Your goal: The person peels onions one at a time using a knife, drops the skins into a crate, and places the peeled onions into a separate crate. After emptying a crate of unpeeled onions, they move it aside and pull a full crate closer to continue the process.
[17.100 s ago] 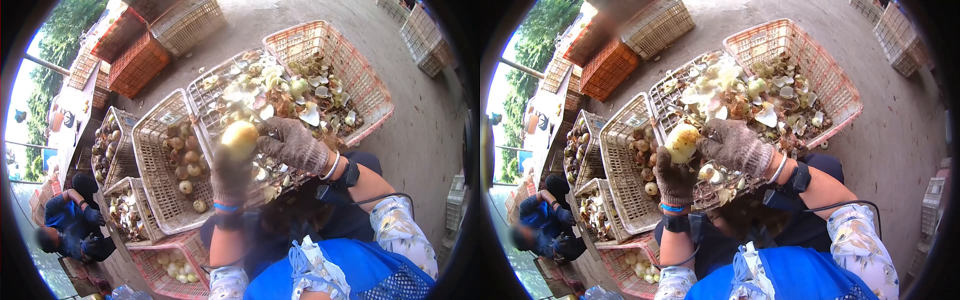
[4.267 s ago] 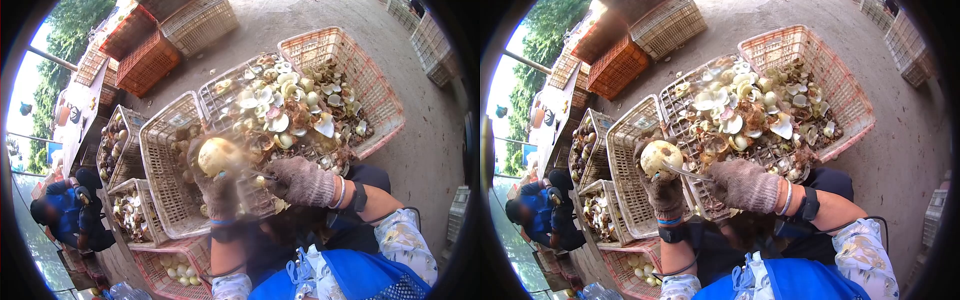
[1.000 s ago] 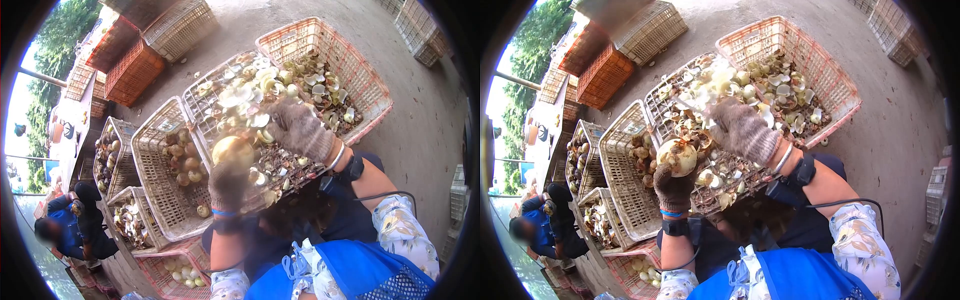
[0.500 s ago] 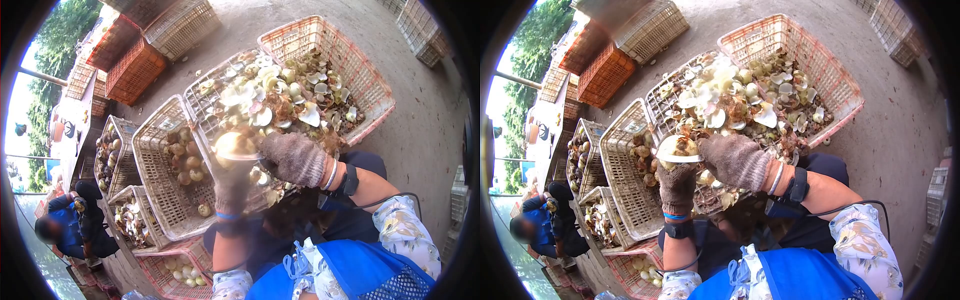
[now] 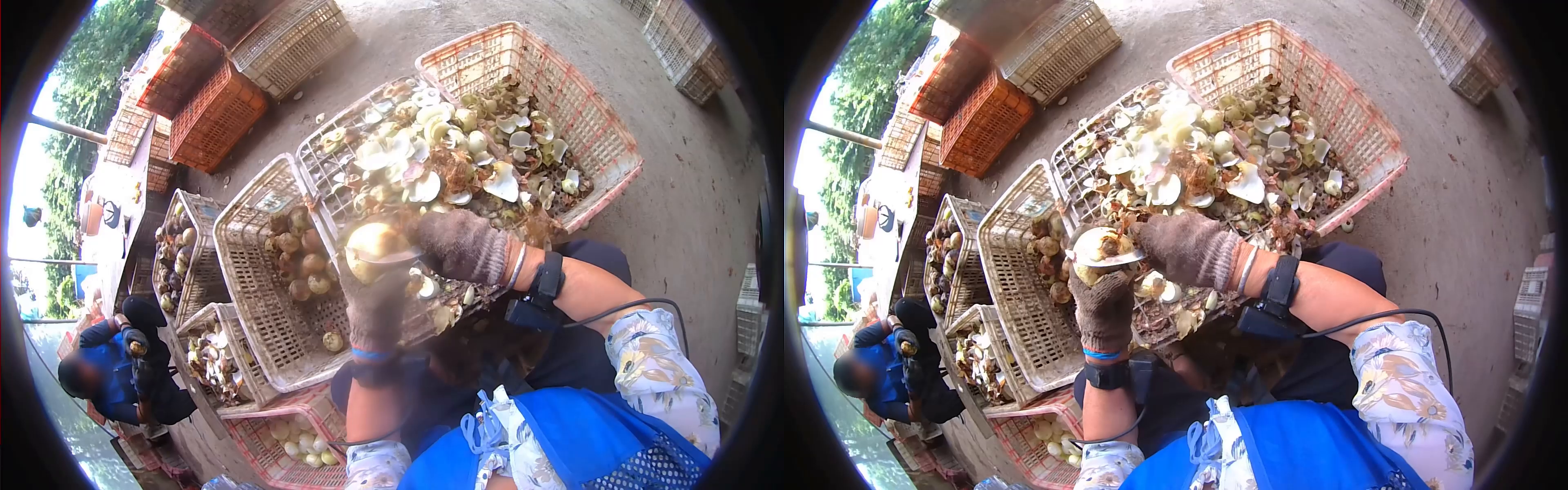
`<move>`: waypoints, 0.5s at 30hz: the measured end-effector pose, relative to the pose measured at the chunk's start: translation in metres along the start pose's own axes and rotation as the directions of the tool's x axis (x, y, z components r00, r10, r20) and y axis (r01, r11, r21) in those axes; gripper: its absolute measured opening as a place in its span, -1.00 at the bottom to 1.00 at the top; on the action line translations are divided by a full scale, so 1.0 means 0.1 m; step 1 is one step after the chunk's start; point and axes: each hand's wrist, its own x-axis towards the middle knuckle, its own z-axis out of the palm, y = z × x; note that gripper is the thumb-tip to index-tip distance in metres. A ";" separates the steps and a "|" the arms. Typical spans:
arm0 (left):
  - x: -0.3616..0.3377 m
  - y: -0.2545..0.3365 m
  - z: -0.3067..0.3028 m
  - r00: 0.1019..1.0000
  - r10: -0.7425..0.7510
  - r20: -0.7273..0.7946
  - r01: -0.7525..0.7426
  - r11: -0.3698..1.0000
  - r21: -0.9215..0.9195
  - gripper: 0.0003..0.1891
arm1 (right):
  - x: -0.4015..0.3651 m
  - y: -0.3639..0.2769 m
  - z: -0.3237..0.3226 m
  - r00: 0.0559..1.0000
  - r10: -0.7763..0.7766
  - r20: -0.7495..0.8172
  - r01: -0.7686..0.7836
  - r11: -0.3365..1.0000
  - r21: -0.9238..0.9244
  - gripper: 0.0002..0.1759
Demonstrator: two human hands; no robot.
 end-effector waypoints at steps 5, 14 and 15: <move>0.08 0.15 0.13 0.931 0.361 -0.055 -0.325 0.888 0.326 -0.30 | -0.10 -0.17 0.06 0.997 0.066 -0.042 -0.065 0.997 0.030 -0.82; 0.03 0.09 0.16 0.975 0.141 -0.174 -0.082 0.948 0.306 -0.10 | 0.00 -0.14 0.09 0.993 0.099 -0.067 -0.094 0.993 0.075 -0.82; 0.02 0.09 0.15 0.981 0.149 -0.127 -0.128 0.980 0.154 -0.12 | -0.02 -0.07 0.10 0.997 0.056 -0.061 -0.053 0.997 0.052 -0.79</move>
